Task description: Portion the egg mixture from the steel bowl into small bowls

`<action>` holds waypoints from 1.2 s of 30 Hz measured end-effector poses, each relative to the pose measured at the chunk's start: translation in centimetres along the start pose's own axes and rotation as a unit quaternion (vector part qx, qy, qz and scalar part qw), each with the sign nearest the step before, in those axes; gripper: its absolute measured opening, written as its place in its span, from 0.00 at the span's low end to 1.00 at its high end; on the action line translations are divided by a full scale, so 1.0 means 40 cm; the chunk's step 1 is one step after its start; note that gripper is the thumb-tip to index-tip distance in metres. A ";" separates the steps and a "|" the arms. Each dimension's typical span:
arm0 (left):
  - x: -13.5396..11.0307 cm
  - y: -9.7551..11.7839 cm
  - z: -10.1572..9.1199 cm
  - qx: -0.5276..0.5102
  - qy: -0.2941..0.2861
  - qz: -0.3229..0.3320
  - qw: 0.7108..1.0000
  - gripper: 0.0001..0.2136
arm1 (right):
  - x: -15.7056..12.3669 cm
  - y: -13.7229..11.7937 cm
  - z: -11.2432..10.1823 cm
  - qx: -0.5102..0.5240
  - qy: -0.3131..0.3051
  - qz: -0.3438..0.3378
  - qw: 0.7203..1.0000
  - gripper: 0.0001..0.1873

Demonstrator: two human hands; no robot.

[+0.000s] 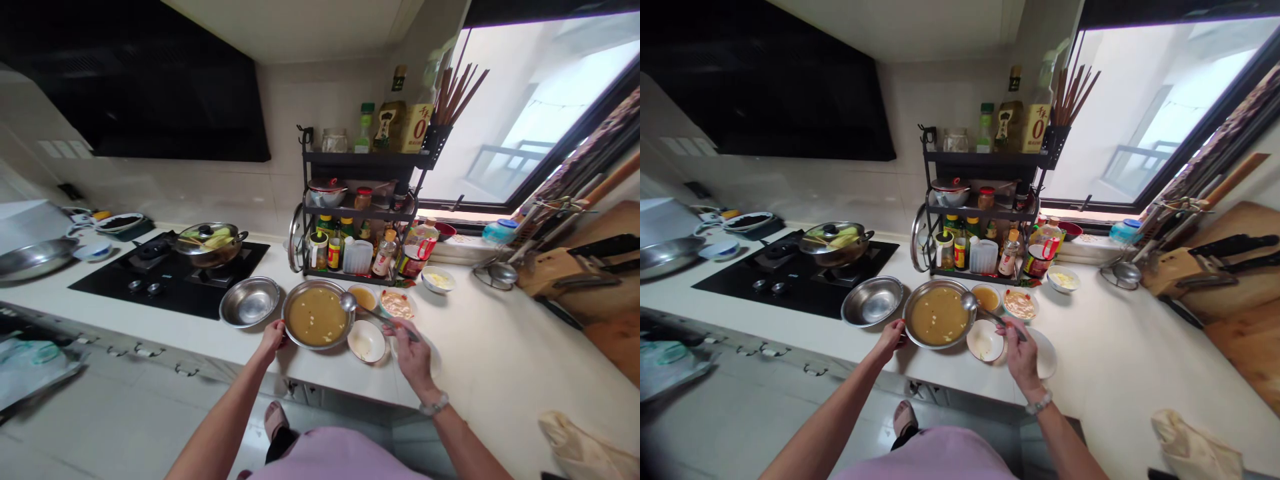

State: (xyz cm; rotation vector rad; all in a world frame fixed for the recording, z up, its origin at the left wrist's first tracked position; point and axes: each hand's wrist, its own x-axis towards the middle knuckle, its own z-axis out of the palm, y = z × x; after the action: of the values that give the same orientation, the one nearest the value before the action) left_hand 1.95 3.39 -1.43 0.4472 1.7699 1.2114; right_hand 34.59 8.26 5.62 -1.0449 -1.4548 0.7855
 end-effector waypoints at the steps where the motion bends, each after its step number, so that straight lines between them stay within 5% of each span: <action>1: 0.000 0.001 0.000 0.002 0.002 -0.002 1.000 0.09 | -0.006 0.005 0.022 0.009 -0.023 0.005 1.000 0.15; 5: -0.001 0.004 0.001 0.007 0.005 -0.006 1.000 0.09 | -0.020 0.033 0.095 -0.016 -0.105 -0.008 0.994 0.14; 9: -0.001 0.003 0.003 0.008 0.006 -0.008 1.000 0.09 | -0.028 0.049 0.143 -0.027 -0.123 -0.005 0.992 0.14; 14: 0.000 0.002 0.005 0.003 0.011 -0.011 1.000 0.08 | -0.025 0.060 0.170 0.053 -0.067 0.128 0.988 0.14; 22: 0.002 -0.001 0.000 0.001 0.001 -0.007 1.000 0.10 | 0.007 0.058 0.137 0.180 0.047 0.213 0.959 0.12; 36: 0.007 -0.005 -0.004 0.000 -0.006 -0.008 1.000 0.12 | 0.036 0.014 0.069 0.233 0.111 0.232 0.938 0.10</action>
State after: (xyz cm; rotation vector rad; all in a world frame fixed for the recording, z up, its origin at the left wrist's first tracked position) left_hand 1.72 3.41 -1.70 0.4391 1.7591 1.1953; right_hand 31.97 10.02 5.25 -1.0712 -0.7730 1.2352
